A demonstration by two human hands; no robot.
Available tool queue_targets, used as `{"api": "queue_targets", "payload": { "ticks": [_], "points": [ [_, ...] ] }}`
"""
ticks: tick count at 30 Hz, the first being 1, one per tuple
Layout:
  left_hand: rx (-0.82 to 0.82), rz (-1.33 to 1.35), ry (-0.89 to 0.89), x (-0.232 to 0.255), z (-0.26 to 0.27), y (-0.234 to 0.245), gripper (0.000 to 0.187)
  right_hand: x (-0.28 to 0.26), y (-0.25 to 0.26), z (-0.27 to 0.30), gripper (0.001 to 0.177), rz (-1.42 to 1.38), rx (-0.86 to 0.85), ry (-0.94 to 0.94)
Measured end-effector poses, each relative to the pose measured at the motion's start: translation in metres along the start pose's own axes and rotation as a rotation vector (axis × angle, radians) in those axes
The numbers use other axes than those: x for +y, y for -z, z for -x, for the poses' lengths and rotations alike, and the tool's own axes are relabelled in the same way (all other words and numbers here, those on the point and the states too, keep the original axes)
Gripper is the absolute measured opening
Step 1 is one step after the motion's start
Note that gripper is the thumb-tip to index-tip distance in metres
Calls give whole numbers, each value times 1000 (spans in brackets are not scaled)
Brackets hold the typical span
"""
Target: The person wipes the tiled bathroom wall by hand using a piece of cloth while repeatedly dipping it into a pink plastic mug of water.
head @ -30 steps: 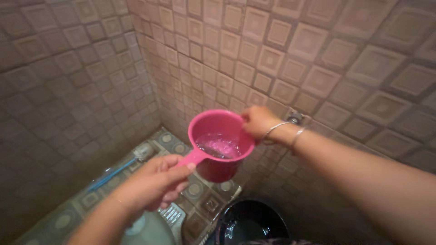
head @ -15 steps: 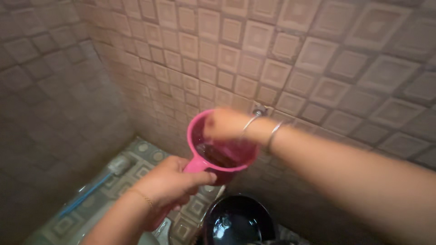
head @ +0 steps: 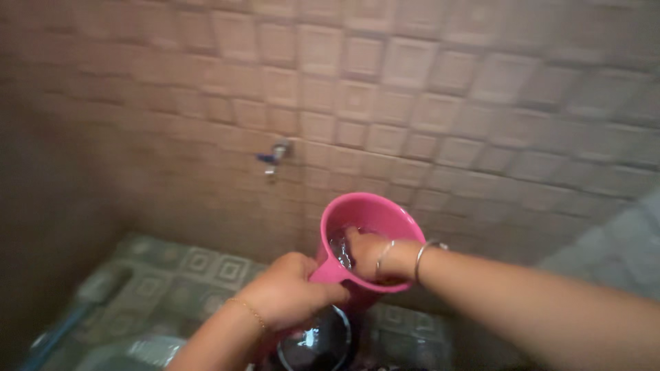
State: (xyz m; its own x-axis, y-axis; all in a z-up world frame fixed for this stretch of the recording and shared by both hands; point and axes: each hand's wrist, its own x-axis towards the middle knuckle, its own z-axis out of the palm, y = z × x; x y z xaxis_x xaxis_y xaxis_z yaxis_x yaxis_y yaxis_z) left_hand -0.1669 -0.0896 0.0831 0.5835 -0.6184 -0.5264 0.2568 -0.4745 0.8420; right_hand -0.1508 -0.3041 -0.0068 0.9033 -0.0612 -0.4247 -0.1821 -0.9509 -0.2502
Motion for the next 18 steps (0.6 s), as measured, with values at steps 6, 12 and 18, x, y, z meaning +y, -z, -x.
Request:
{"api": "queue_targets", "payload": {
  "ticks": [6,12,18],
  "points": [
    [5,-129,-39,32,-23,-53,23,72,74,70,43,-655,-309,145],
    [117,-57,-75,75,-23,-61,29,78,303,108,48,56,846,948],
    [204,115,-140,69,-23,-63,24,88,308,73,19,657,1061,581]
  ]
}}
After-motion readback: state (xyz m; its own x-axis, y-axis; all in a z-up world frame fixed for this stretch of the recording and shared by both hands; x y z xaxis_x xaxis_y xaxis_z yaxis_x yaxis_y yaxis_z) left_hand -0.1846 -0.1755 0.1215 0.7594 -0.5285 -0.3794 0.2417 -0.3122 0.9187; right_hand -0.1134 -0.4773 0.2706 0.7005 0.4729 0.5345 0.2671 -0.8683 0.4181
